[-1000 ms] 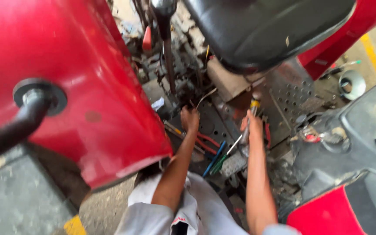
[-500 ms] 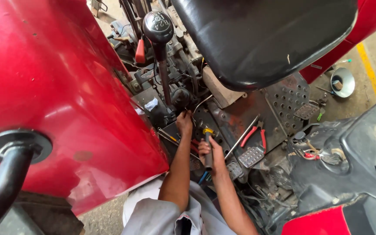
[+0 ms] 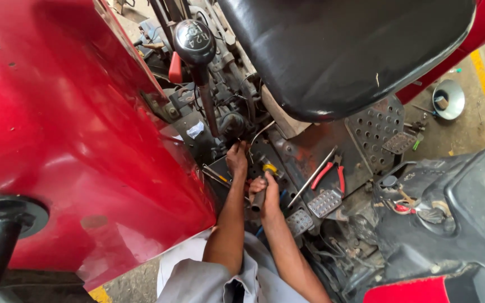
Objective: The person works on the internal components of a red tractor, using a hammer and pliers to adjust parts near the gear shift lever. The person repeatedly strikes a component with a hammer and manipulates wires and linkages with pliers.
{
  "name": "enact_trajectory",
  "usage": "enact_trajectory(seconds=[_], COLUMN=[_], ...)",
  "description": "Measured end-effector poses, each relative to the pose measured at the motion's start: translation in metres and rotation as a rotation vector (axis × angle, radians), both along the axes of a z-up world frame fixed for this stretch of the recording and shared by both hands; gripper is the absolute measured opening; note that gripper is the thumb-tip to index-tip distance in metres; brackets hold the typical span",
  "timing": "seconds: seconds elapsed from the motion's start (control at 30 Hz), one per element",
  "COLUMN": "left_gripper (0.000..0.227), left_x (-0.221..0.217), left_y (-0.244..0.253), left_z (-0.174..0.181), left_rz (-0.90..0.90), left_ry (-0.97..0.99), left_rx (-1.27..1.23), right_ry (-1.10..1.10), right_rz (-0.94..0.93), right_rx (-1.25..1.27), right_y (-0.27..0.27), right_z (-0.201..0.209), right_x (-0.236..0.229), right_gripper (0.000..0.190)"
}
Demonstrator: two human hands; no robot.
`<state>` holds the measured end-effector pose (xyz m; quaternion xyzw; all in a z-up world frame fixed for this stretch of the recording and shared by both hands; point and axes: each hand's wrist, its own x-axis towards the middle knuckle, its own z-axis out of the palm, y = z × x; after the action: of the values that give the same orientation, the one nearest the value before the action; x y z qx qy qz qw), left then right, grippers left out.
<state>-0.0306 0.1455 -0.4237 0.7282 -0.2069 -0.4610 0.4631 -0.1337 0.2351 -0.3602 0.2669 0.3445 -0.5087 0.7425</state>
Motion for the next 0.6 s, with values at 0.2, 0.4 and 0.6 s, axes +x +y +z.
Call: enact_trajectory(seconds=[0.2,0.4,0.6], left_gripper=[0.031,0.032,0.034], left_x=[-0.005,-0.006,-0.004], left_y=[0.003,0.002,0.008], left_z=[0.002,-0.004,0.005], left_rz=[0.028,0.042,0.031], left_ry=[0.074,0.087,0.047], left_rx=[-0.034,-0.045,-0.027], right_ry=[-0.028,0.000,-0.183], right_rz=[0.045,0.031,0.087], right_rx=[0.049,0.015,0.016], right_y=[-0.011,0.005,-0.007], right_z=[0.007,0.019,0.016], right_x=[-0.005,-0.007,-0.003], right_gripper=[0.028,0.028,0.032])
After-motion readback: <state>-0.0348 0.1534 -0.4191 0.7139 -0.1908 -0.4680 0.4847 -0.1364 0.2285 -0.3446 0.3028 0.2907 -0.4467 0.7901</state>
